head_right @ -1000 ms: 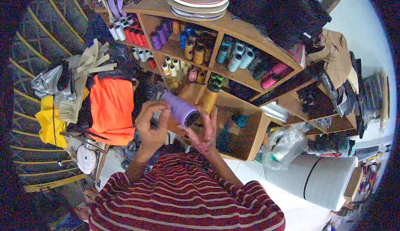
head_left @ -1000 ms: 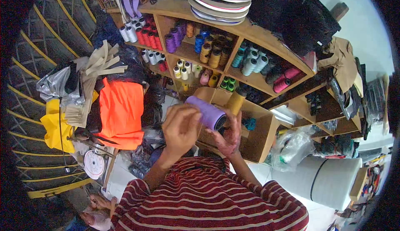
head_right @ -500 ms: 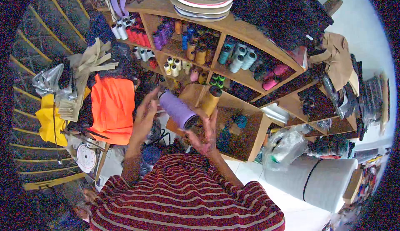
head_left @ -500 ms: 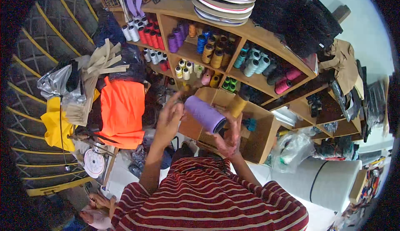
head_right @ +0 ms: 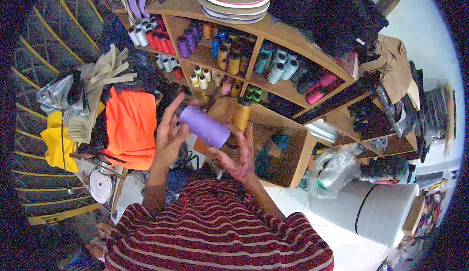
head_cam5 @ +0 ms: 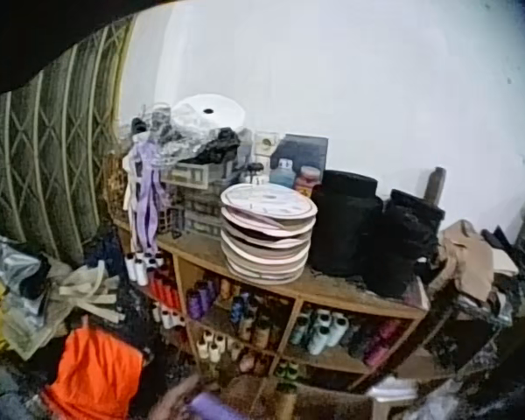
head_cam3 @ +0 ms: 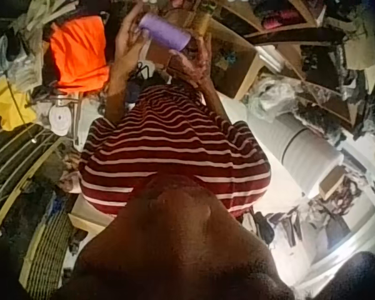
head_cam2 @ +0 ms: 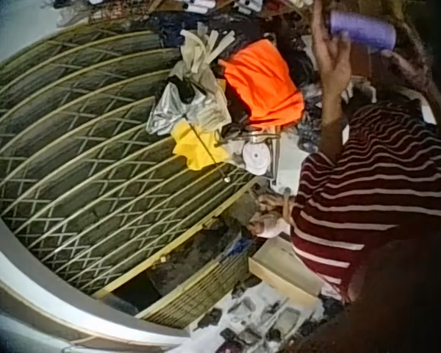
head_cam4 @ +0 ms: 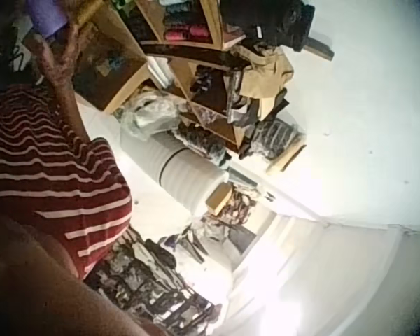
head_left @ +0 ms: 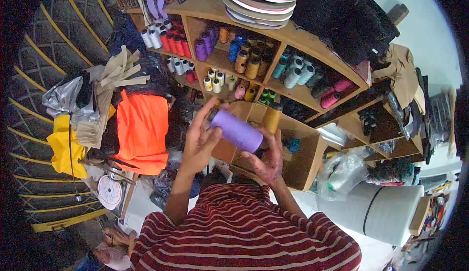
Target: The person picks up various thread spools from a cardboard box, pulls a small amount of thread from each to check the color, and places them onto a wooden shelf. The person handles red, purple, yellow, beige, and blue spools sequentially, organizing them into the shelf compartments.
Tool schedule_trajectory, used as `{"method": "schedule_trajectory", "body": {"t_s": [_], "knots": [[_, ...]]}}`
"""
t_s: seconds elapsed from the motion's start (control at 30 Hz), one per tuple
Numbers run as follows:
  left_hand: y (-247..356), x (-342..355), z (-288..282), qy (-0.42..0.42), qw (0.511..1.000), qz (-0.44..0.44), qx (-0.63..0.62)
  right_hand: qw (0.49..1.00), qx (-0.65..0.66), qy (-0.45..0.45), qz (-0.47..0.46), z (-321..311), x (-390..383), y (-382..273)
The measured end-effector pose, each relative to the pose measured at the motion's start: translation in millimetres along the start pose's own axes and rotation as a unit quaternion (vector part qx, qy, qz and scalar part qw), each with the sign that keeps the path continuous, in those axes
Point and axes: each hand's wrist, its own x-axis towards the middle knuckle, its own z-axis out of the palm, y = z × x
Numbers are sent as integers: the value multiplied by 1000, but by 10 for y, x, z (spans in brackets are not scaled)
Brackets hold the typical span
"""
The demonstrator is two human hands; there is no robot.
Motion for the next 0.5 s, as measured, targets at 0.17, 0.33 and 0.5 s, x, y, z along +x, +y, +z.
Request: {"method": "schedule_trajectory", "body": {"t_s": [0.17,0.33,0.5], "knots": [[124,-55,73,36,872,250,420,992,-114,24,-56,-29,-61,196],[111,-85,45,-11,801,308,513,996,-92,2,-14,-44,-22,-46],[-40,-79,16,20,830,309,463,993,-104,16,-43,13,-26,37]]}}
